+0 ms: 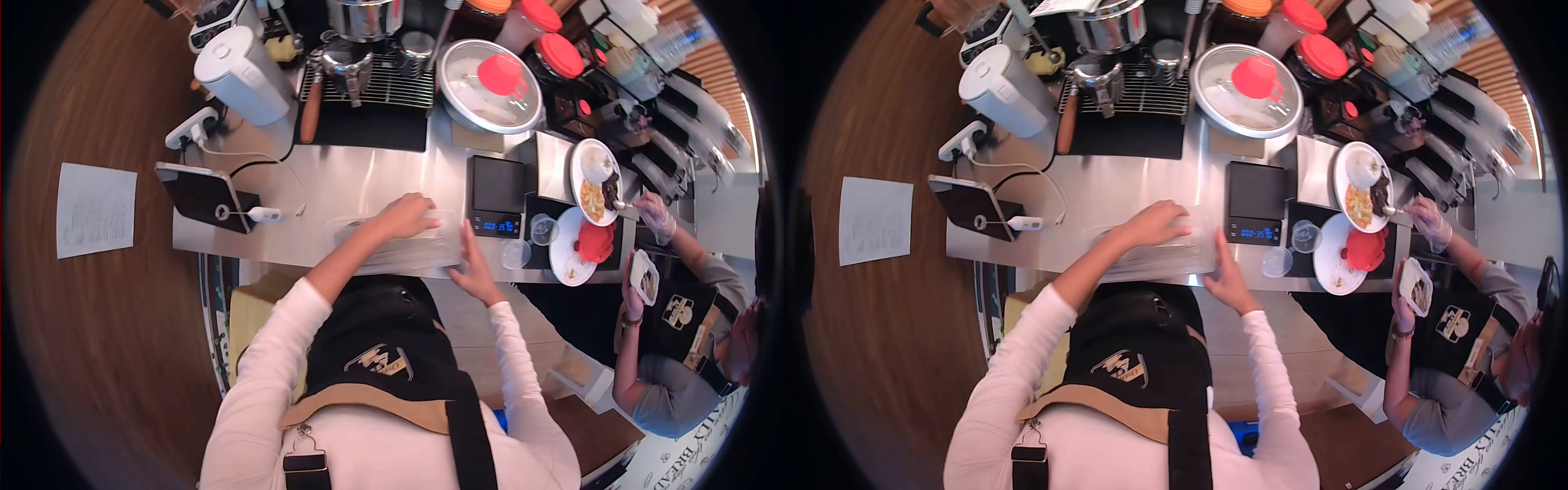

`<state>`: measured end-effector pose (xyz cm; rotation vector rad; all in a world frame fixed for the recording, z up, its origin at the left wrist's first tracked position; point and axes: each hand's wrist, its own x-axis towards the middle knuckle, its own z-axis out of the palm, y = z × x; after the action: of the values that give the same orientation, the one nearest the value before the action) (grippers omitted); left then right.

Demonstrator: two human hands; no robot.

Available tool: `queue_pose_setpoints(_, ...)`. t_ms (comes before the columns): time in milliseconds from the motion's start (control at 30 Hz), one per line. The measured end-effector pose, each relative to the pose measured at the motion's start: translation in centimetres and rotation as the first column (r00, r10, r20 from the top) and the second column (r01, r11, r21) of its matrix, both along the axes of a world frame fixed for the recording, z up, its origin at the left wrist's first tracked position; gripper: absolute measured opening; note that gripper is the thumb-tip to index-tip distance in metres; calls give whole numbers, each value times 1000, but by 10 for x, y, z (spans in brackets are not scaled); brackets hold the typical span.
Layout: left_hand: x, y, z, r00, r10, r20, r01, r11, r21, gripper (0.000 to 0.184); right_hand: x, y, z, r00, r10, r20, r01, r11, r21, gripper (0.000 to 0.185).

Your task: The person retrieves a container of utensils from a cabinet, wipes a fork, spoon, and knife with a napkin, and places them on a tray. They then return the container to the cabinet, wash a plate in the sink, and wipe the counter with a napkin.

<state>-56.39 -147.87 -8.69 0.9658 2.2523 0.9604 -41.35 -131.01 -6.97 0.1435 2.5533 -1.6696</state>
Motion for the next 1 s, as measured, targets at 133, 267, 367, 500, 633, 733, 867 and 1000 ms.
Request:
queue_pose_setpoints(133, -10, 56, -4, 971, -199, 132, 189, 978, 83, 25, -4, 1, -29, 998, -1, 71, 16, 979, -203, 110)
queue_pose_setpoints(267, -13, 58, -8, 920, -302, 249, 255, 945, 205, 19, -4, 7, -44, 986, 48, -161, -56, 997, -48, 123)
queue_pose_setpoints(367, -18, 60, 2, 891, -348, 292, 315, 937, 154, 17, -4, 16, -60, 898, 212, -386, -163, 974, 155, 122)
queue_pose_setpoints(500, -24, 59, 15, 839, -388, 381, 360, 921, 146, 18, -7, 23, -65, 878, 274, -393, -244, 962, 127, 122)
queue_pose_setpoints(633, -29, 56, 14, 722, -406, 560, 292, 913, 286, 21, -6, 13, -66, 933, 93, -349, -158, 974, -163, 122)
queue_pose_setpoints(733, -30, 55, 19, 678, -381, 628, 246, 923, 295, 22, -5, -3, -60, 953, 30, -302, -103, 967, -231, 120)
queue_pose_setpoints(867, -28, 64, 31, 787, -408, 462, 426, 902, 71, 23, -8, -9, -64, 918, 121, -378, -134, 991, -9, 120)
queue_pose_setpoints(1000, -27, 86, 41, 808, -547, 218, 587, 776, -230, 26, -8, -8, -62, 938, 132, -321, -172, 980, -98, 118)
